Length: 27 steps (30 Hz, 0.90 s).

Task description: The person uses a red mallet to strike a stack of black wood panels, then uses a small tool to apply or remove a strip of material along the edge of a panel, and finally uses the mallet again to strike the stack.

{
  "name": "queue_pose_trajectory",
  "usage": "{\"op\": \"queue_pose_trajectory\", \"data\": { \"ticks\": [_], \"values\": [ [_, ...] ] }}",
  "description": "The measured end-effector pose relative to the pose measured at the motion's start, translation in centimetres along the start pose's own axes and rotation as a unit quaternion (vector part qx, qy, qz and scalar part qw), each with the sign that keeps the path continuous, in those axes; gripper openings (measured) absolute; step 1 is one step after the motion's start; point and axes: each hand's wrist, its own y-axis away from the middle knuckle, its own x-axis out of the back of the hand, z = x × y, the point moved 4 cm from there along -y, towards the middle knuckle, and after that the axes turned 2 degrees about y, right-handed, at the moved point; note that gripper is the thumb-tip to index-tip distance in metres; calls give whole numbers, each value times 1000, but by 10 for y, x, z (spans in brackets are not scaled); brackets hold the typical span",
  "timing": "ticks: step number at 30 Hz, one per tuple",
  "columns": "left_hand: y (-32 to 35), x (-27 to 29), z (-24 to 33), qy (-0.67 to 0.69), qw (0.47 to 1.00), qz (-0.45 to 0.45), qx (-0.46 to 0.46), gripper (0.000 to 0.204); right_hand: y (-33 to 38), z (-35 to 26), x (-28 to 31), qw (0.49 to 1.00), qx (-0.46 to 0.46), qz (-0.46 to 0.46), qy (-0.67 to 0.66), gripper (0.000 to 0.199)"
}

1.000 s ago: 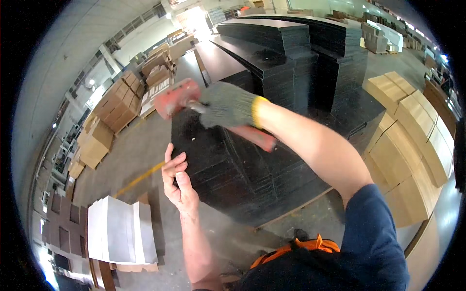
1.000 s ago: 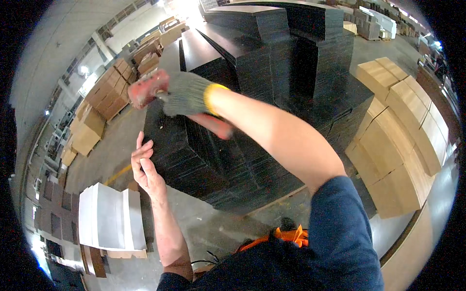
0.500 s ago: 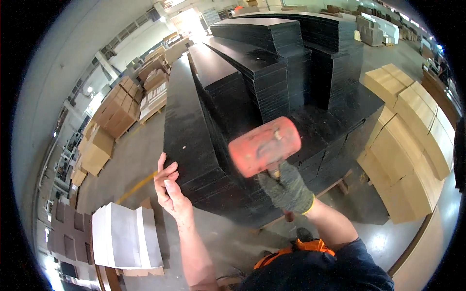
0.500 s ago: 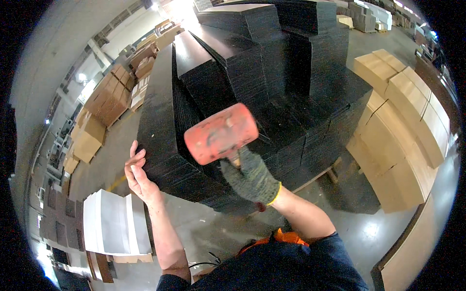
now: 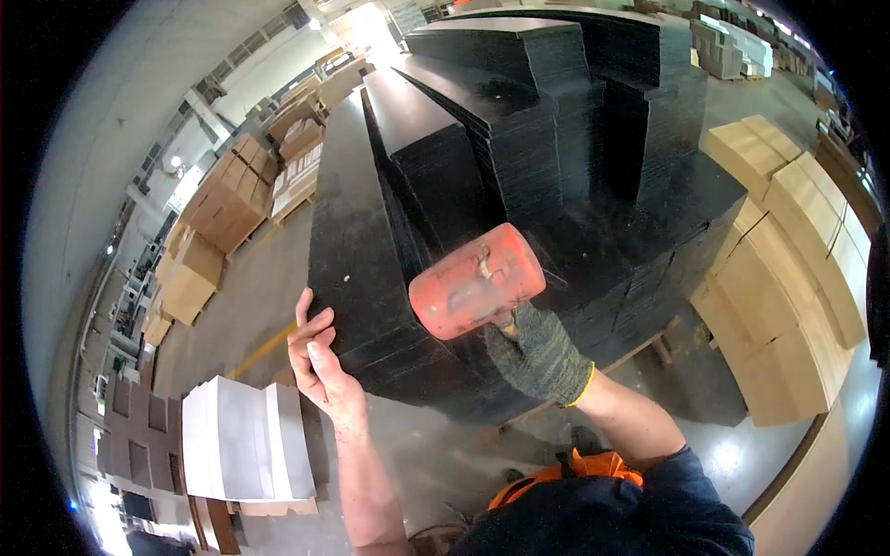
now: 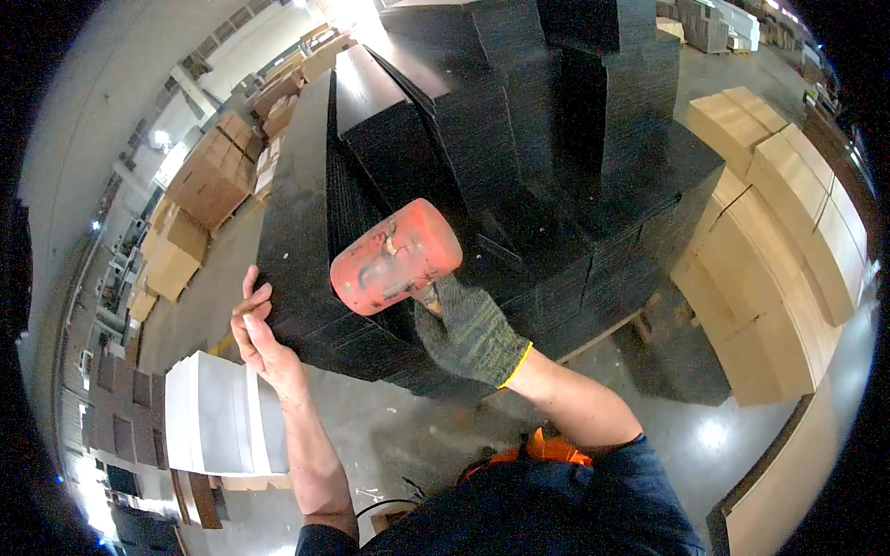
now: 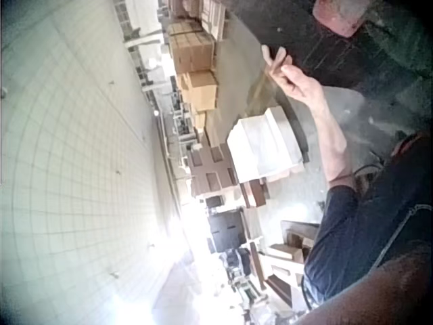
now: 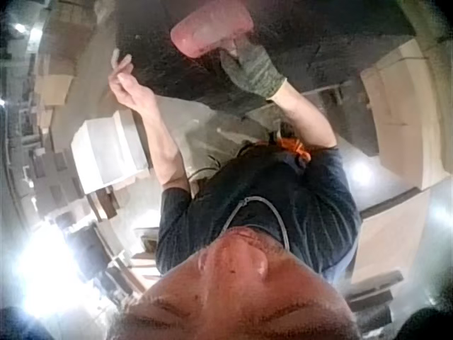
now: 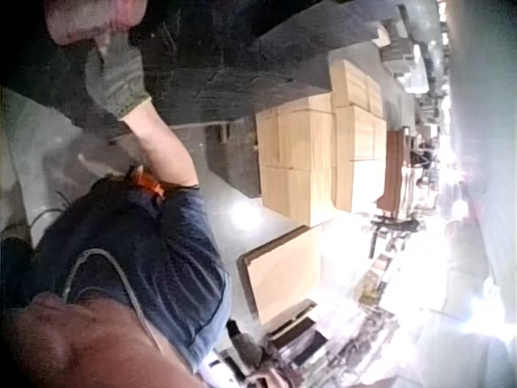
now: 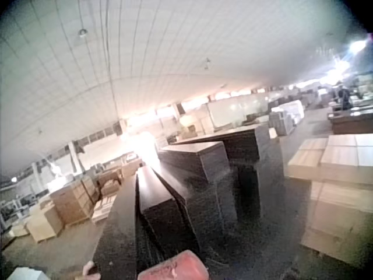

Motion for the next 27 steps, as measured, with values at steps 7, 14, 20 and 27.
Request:
{"op": "queue_pose_trajectory", "data": {
  "ticks": [7, 14, 20, 27],
  "values": [
    [-1, -3, 1, 1, 1000, 4, -12, 32, 23, 13, 6, 999, -26, -28, 35, 33],
    [-1, -5, 3, -26, 999, 36, 2, 32, 61, 32, -7, 986, -161, -27, -46, 37],
    [-2, -5, 3, -33, 999, 11, 8, 34, 35, 18, -11, 999, -28, 33, 8, 35],
    [-1, -3, 2, -27, 999, 32, -9, 34, -1, 6, -12, 996, -50, 61, -52, 35]
  ]
}}
